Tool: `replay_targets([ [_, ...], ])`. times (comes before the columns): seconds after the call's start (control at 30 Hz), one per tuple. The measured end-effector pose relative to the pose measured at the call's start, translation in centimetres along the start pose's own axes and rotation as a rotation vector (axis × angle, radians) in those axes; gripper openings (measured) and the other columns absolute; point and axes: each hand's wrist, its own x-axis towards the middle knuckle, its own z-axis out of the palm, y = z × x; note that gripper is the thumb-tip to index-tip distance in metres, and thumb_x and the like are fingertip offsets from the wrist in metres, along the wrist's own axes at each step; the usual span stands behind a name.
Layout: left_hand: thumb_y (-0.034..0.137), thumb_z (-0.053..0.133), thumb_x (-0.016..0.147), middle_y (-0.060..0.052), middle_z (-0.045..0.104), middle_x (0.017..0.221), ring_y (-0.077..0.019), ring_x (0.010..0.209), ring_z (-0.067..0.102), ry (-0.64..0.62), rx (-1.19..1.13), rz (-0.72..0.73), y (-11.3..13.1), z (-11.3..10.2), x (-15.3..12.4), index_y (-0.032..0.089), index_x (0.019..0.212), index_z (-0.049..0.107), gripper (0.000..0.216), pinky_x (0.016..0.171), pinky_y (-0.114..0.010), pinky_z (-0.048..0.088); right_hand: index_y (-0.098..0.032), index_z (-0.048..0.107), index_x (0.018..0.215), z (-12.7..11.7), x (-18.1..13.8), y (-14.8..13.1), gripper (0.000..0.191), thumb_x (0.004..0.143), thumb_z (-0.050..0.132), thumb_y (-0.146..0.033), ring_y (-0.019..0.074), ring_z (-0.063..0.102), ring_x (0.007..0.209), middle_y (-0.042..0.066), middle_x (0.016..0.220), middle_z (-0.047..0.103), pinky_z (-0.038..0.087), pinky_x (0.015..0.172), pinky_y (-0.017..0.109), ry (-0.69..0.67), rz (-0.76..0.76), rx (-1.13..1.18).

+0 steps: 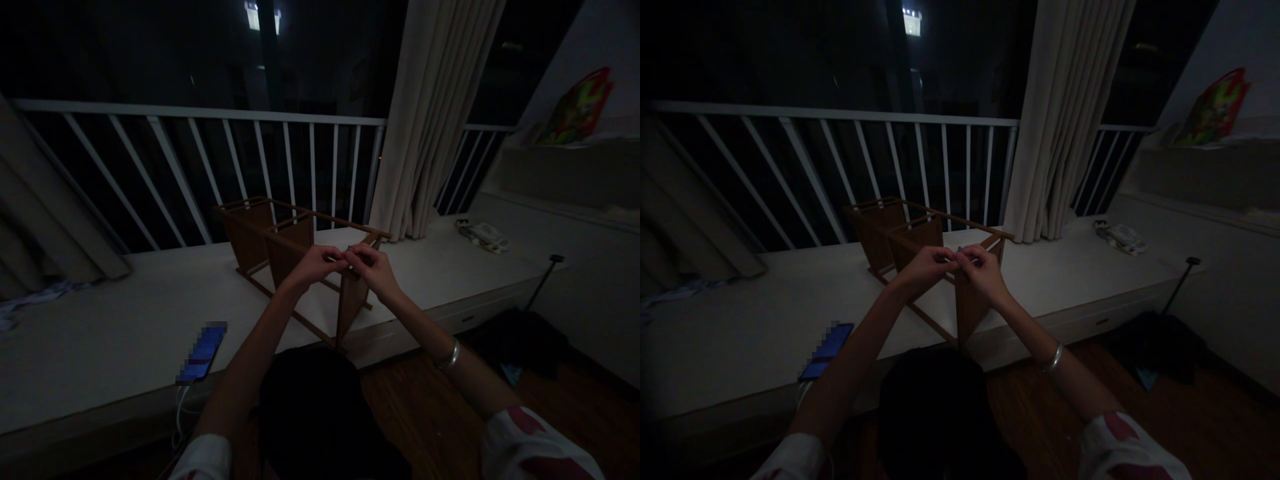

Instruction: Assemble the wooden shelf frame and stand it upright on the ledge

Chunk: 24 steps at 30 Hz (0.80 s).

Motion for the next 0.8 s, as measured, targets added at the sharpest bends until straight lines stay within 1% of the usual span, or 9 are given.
replay_targets([
  [0.1, 0.034, 0.067, 0.058, -0.001, 0.056, 0.064, -0.0081, 0.059, 0.05, 0.046, 0.021, 0.008, -0.2, 0.1, 0.1, 0.01, 0.067, 0.059, 0.028, 0.058, -0.021, 0.039, -0.018, 0.061, 0.075, 0.0, -0.1, -0.2, 0.023, 0.07, 0.058, -0.04, 0.0139, 0.054, 0.074, 0.003, 0.079, 0.058, 0.044, 0.066, 0.026, 0.019, 0.006, -0.007],
  [0.2, 0.034, 0.068, 0.056, 0.0, 0.054, 0.061, -0.0076, 0.057, 0.048, 0.063, 0.034, -0.003, -0.2, 0.1, 0.1, 0.01, 0.064, 0.056, 0.028, 0.056, -0.021, 0.038, -0.017, 0.061, 0.072, 0.0, -0.2, -0.5, 0.024, 0.069, 0.059, -0.041, 0.0132, 0.053, 0.071, 0.003, 0.075, 0.057, 0.043, 0.064, 0.025, 0.031, 0.007, -0.011],
  [0.33, 0.033, 0.068, 0.056, 0.0, 0.055, 0.062, -0.0079, 0.057, 0.049, 0.071, 0.032, -0.012, -0.1, 0.2, 0.0, 0.01, 0.065, 0.057, 0.026, 0.057, -0.021, 0.039, -0.017, 0.061, 0.071, 0.0, -0.2, -1.0, 0.024, 0.066, 0.062, -0.041, 0.012, 0.052, 0.067, 0.002, 0.075, 0.057, 0.042, 0.059, 0.024, 0.023, 0.018, -0.021],
  [0.43, 0.031, 0.068, 0.057, -0.001, 0.058, 0.064, -0.009, 0.059, 0.051, 0.052, 0.022, -0.017, 0.0, 0.2, 0.0, 0.01, 0.067, 0.06, 0.025, 0.059, -0.023, 0.04, -0.017, 0.06, 0.069, 0.1, -0.2, -1.3, 0.025, 0.064, 0.063, -0.041, 0.0114, 0.051, 0.064, 0.002, 0.073, 0.056, 0.041, 0.056, 0.024, 0.036, 0.028, -0.027],
  [0.53, 0.031, 0.067, 0.058, -0.004, 0.061, 0.068, -0.0112, 0.064, 0.053, 0.04, 0.028, -0.018, 0.1, 0.3, 0.0, 0.009, 0.07, 0.063, 0.025, 0.061, -0.024, 0.041, -0.017, 0.06, 0.068, 0.0, -0.2, -1.0, 0.024, 0.064, 0.063, -0.041, 0.0119, 0.052, 0.066, 0.002, 0.073, 0.056, 0.042, 0.059, 0.025, 0.042, 0.015, -0.017],
  [0.63, 0.031, 0.066, 0.06, -0.005, 0.062, 0.071, -0.0129, 0.067, 0.054, 0.034, 0.055, -0.007, 0.1, 0.3, 0.1, 0.009, 0.071, 0.065, 0.025, 0.064, -0.025, 0.041, -0.018, 0.061, 0.072, -0.1, -0.2, -0.6, 0.024, 0.067, 0.061, -0.041, 0.0128, 0.053, 0.07, 0.003, 0.077, 0.057, 0.043, 0.062, 0.026, 0.029, -0.004, -0.013],
  [0.8, 0.031, 0.063, 0.064, -0.006, 0.062, 0.078, -0.0136, 0.072, 0.054, -0.004, 0.079, 0.037, 0.1, 0.1, 0.1, 0.01, 0.072, 0.066, 0.023, 0.068, -0.026, 0.041, -0.02, 0.064, 0.079, -0.3, -0.3, -0.2, 0.023, 0.072, 0.057, -0.04, 0.0149, 0.055, 0.083, 0.004, 0.087, 0.059, 0.044, 0.073, 0.029, -0.023, -0.028, 0.041],
])
